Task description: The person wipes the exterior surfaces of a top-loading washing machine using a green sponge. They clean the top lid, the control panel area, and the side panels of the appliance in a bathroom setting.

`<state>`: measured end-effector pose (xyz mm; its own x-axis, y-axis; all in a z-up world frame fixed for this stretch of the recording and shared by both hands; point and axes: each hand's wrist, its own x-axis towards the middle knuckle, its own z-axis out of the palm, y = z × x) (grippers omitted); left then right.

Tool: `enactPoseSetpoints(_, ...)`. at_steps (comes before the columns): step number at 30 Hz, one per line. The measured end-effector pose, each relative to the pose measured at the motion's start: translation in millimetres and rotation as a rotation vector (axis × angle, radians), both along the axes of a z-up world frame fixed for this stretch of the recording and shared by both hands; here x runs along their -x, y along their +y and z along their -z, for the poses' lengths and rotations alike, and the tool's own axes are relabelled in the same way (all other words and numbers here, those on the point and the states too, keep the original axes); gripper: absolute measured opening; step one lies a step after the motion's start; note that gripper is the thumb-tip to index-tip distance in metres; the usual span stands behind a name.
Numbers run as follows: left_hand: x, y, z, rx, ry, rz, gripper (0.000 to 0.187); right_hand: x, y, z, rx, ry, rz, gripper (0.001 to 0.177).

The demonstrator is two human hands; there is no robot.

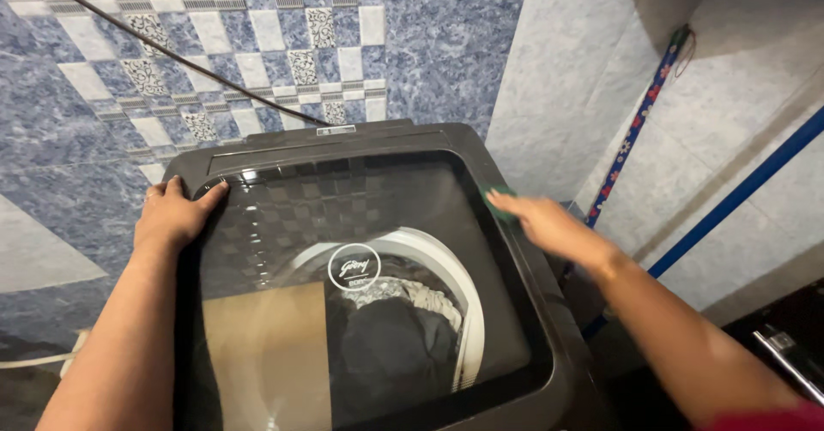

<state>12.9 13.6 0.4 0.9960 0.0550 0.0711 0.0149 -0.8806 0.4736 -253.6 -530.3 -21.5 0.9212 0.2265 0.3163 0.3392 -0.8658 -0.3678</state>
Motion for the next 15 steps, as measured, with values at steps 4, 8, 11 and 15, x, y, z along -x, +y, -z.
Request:
enactPoseSetpoints(4,-3,2,3,0.005,-0.016,0.002,0.109,-110,13,6,0.046,-0.126,0.06,0.073)
enactPoseSetpoints(8,-4,3,4,0.003,-0.015,0.003,0.108,-147,23,3,0.064,-0.043,0.238,0.039)
enactPoseSetpoints(11,-1,2,2,0.007,-0.009,-0.006,0.108,-117,26,2,0.091,-0.114,0.205,0.047)
enactPoseSetpoints(15,3,1,-3,0.014,0.006,-0.006,0.108,-8,45,8,0.343,-0.002,0.27,0.051)
